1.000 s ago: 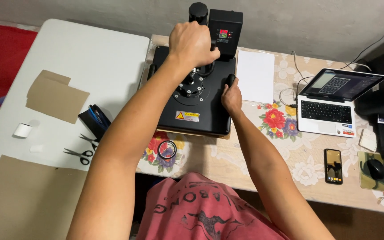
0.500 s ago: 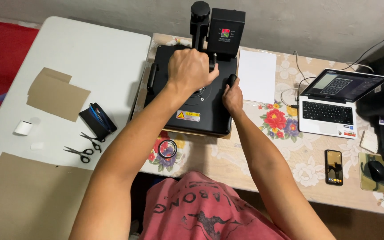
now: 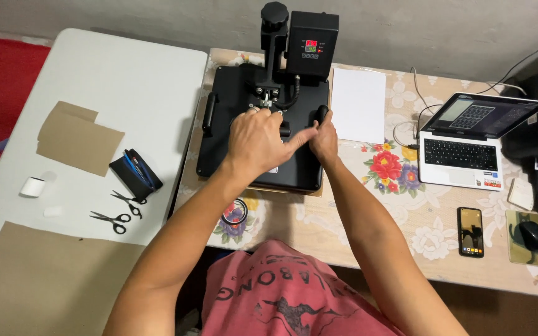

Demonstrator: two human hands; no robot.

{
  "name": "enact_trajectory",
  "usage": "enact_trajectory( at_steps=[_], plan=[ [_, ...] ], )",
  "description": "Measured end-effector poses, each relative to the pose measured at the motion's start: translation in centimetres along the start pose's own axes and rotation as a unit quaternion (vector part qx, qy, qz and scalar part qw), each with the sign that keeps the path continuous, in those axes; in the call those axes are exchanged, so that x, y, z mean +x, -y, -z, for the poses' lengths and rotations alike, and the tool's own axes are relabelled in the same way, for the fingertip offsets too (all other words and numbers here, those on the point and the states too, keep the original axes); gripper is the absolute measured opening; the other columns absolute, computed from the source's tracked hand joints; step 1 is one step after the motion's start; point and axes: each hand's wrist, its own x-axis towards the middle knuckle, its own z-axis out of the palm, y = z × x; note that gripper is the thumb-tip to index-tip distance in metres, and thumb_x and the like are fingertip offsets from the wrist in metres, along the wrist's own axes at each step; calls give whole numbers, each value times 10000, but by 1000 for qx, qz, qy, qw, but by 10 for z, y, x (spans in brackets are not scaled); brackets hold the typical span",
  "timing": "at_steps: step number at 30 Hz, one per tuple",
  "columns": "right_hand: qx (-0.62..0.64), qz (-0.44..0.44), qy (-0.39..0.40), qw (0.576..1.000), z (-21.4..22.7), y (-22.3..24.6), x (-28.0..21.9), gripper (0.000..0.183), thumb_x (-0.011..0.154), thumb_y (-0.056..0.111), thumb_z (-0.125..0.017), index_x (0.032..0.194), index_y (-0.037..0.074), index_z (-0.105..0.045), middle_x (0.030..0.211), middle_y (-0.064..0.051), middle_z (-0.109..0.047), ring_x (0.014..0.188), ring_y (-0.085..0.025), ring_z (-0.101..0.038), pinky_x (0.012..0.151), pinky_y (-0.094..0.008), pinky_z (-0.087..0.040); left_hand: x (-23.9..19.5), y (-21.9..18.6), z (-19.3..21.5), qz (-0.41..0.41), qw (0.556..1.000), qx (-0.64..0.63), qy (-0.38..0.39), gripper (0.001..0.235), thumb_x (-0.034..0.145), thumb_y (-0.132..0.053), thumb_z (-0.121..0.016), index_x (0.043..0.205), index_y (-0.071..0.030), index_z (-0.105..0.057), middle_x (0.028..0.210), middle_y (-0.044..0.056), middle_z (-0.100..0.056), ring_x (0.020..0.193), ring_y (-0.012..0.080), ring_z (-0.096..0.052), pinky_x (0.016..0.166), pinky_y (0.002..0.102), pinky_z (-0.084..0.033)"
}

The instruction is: The person places a brown sheet and a book with a Superman design under a heat press machine. They lower the press to apply heat, then lift it to remove the brown sheet and reveal the book. The person then places white paper sheets on the book and prepares to use the heat press again.

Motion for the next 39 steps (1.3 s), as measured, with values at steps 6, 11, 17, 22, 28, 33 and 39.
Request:
enact_trajectory(
  at_steps=[6,11,17,22,28,33,39],
  plan=[
    [-46,9,-21,999,-12,-10,9,588,1212,311,-448,1675,-19,-300,1248,-339,-725,1196,-541,-771,975,-642,-663,73,43,-19,229,947,-5,227,858,1050,-696,-634,1388,93,-651,1392,332,-640,1432,552,-569,1143,602,-547],
    [-41,6,-1,999,-16,-20,12,617,1207,319,-445,1684,-36,-279,1268,-362,-706,1211,-564,-757,972,-655,-654,63,36,-26,278,875,56,393,1005,996,-808,-494,1444,61,-724,1444,298,-739,1446,465,-662,1176,555,-543],
    [3,-15,21,1000,-15,-17,10,653,1209,322,-454,1720,-31,-251,1361,-370,-671,1293,-568,-718,1045,-662,-626,40,23,-9,312,880,34,355,832,984,-697,-534,1324,10,-810,1318,275,-803,1369,467,-709,1138,564,-530],
    [-100,-32,22,994,13,16,-10,741,1175,393,-584,1716,-34,-310,1381,-312,-634,1293,-546,-720,1051,-640,-642,34,9,15,333,874,-4,353,760,1035,-560,-502,1339,72,-794,1335,294,-801,1373,473,-714,1172,571,-534],
    [84,21,174,981,90,176,-93,923,1119,841,-339,1595,111,-642,1466,-208,-679,1413,-445,-665,1149,-571,-559,18,31,-14,337,891,-13,304,703,1048,-554,-455,1067,4,-881,1106,244,-859,1208,465,-789,1072,580,-593],
    [-7,18,236,972,111,256,-128,1123,992,926,-311,1389,-67,-652,1245,-361,-769,1233,-573,-746,1002,-677,-598,4,47,-15,252,921,-70,290,484,1038,-325,-486,1068,45,-796,1082,297,-826,1207,503,-771,1055,582,-614],
    [-45,-44,234,970,108,254,-126,1059,1024,871,-273,1314,-63,-678,1254,-399,-771,1287,-600,-712,1086,-668,-546,-2,68,-44,219,917,-65,327,486,1051,-398,-493,1131,-23,-792,1121,227,-846,1201,460,-787,1046,572,-636]
  ],
)
